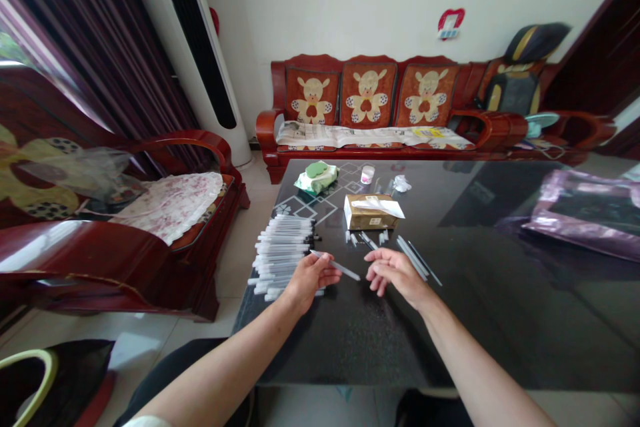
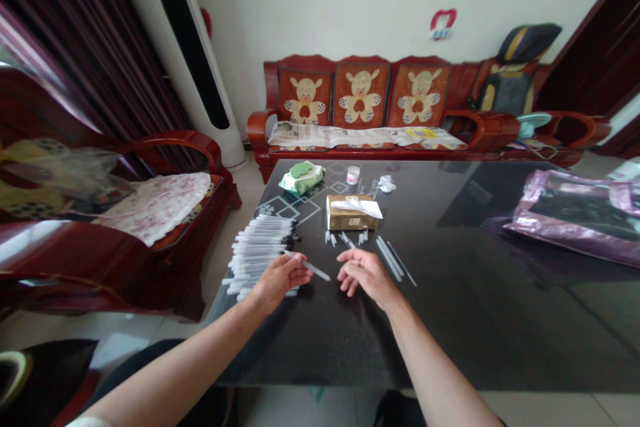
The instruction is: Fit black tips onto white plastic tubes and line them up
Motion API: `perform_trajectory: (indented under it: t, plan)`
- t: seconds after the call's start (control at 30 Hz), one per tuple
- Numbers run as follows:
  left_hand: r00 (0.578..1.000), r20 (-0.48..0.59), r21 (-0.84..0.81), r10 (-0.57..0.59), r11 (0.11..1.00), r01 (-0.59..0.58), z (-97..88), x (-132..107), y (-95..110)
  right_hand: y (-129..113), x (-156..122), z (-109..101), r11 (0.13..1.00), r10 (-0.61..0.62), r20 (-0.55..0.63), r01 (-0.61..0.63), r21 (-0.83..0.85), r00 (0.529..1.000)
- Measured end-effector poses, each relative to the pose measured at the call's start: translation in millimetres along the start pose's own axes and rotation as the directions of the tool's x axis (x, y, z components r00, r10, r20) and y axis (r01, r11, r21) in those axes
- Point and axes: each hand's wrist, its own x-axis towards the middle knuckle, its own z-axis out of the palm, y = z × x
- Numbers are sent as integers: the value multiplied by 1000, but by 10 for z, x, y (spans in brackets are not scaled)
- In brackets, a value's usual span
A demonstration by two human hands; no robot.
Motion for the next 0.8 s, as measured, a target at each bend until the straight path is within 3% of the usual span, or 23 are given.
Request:
perform_trajectory:
  t: [0.1, 0.2, 0.33, 0.47, 0.63, 0.8]
  plan:
    - [1000, -15, -26, 0, 1000, 0, -25, 16, 39, 125, 61, -206, 981, 22, -231, -66, -184, 973]
    - [1000, -25, -26, 3, 1000, -3, -33, 26, 72, 201, 93, -334, 923, -26, -342, -108, -369, 940]
    - [999, -34, -22, 1, 1000, -2, -21, 21, 73, 196, 112, -263, 830, -80, -327, -119, -545, 941]
    - [1000, -26, -19, -6, 1000, 5, -24, 16, 61, 197, 147, -97, 778, -75, -274, -116, -618, 959]
    - [1000, -26, -23, 4, 1000, -4, -37, 22, 84, 190, 176, -28, 840, -49, -248, -94, -534, 968]
    - [998, -55, -48, 30, 998, -32, -35, 28, 113, 75, 146, 31, 982, 10, -162, -41, -185, 987]
